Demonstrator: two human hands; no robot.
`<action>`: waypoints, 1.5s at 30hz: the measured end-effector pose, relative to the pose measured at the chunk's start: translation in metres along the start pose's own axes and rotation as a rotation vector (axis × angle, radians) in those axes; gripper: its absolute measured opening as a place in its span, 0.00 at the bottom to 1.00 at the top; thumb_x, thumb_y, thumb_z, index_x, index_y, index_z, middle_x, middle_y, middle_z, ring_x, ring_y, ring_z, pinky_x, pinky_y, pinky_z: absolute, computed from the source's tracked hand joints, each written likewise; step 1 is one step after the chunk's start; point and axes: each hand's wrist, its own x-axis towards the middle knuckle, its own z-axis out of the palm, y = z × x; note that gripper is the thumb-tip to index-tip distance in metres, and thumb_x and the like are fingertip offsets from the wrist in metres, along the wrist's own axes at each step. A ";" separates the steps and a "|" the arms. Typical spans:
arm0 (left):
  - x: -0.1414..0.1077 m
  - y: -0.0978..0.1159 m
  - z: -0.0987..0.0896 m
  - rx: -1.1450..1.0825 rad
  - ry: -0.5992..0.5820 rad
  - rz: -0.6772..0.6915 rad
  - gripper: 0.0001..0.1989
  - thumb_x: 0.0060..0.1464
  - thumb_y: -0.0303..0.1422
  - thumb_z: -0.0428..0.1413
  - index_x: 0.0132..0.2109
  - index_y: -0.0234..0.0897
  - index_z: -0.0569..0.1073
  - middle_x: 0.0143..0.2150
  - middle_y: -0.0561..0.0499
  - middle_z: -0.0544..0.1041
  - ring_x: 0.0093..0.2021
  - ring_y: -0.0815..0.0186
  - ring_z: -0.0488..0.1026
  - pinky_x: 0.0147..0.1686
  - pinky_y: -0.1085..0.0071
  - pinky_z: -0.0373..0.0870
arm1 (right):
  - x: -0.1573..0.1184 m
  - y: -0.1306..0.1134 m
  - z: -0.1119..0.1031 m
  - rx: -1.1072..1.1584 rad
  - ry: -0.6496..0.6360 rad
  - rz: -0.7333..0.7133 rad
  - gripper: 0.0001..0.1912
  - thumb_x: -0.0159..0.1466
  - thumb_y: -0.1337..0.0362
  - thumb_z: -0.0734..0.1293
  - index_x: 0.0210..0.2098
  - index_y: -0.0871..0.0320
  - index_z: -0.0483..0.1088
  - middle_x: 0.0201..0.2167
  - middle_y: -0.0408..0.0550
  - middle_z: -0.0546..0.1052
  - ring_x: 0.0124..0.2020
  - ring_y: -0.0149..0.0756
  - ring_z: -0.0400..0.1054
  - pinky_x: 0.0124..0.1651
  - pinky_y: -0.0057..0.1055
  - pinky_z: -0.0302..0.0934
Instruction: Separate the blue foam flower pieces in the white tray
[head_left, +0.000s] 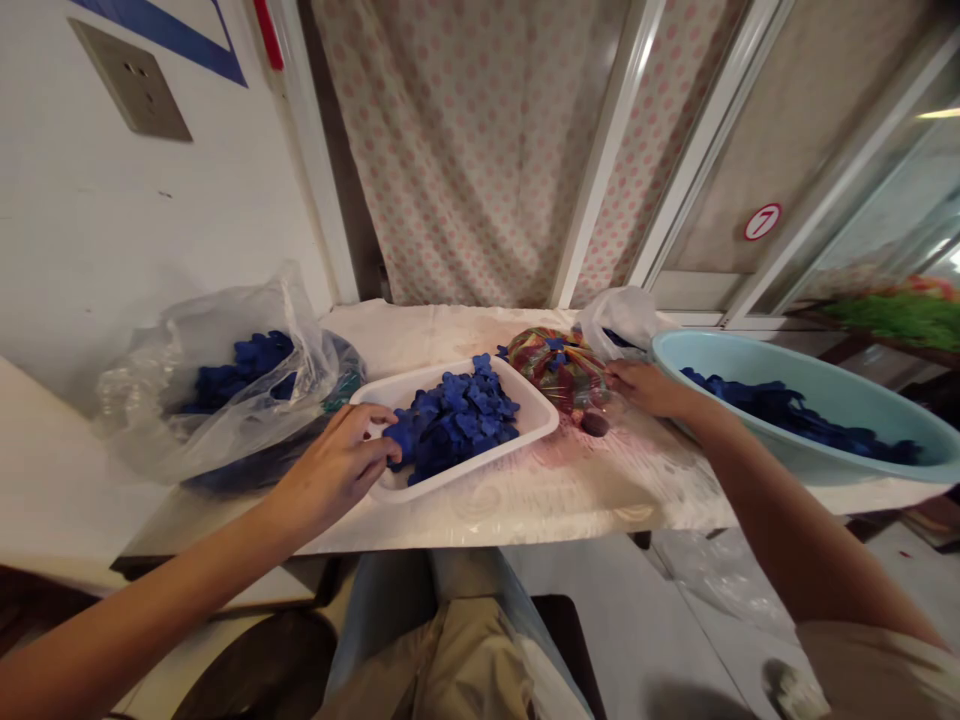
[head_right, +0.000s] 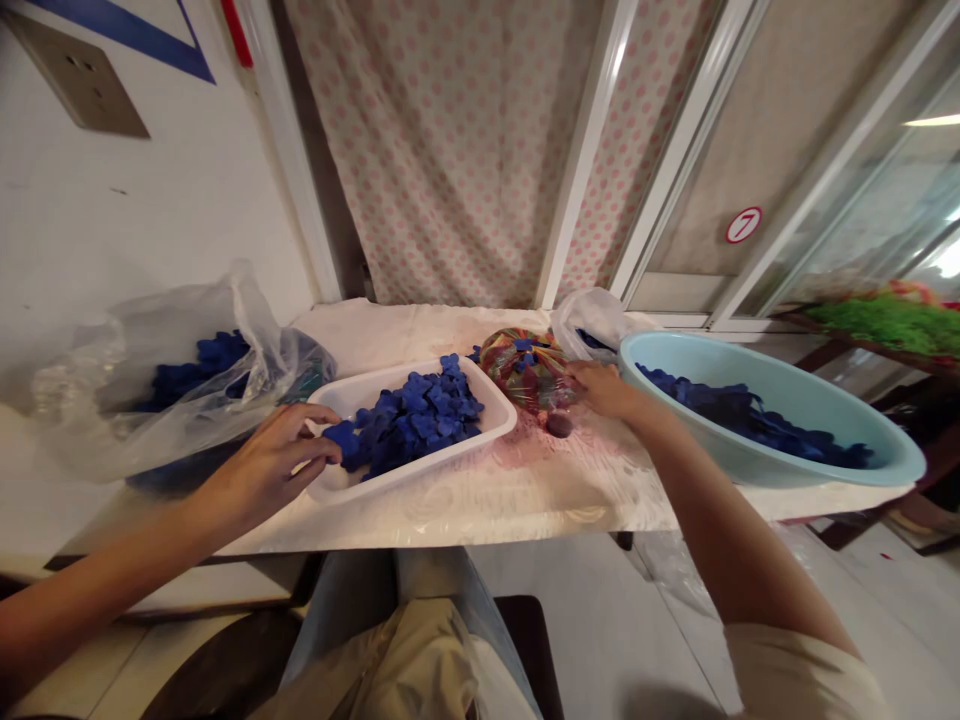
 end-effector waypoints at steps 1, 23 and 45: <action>0.004 0.002 0.003 -0.038 0.023 -0.013 0.12 0.54 0.25 0.47 0.32 0.36 0.75 0.46 0.44 0.68 0.45 0.62 0.69 0.42 0.66 0.68 | 0.002 -0.010 -0.005 0.025 0.014 -0.017 0.14 0.64 0.66 0.53 0.37 0.62 0.68 0.38 0.57 0.74 0.38 0.41 0.67 0.40 0.35 0.59; 0.077 -0.024 0.055 -0.950 -0.032 -0.598 0.09 0.41 0.31 0.56 0.33 0.33 0.73 0.24 0.54 0.73 0.24 0.71 0.68 0.27 0.76 0.64 | 0.071 -0.179 0.006 -0.167 0.578 -0.743 0.10 0.64 0.68 0.61 0.44 0.59 0.69 0.39 0.48 0.74 0.40 0.37 0.64 0.40 0.34 0.54; 0.100 -0.028 0.066 -1.035 -0.004 -0.640 0.11 0.47 0.31 0.56 0.40 0.32 0.72 0.26 0.54 0.72 0.26 0.71 0.69 0.29 0.74 0.69 | 0.071 -0.158 0.031 0.191 0.630 -0.551 0.12 0.60 0.57 0.66 0.26 0.60 0.69 0.26 0.45 0.71 0.31 0.32 0.63 0.37 0.32 0.60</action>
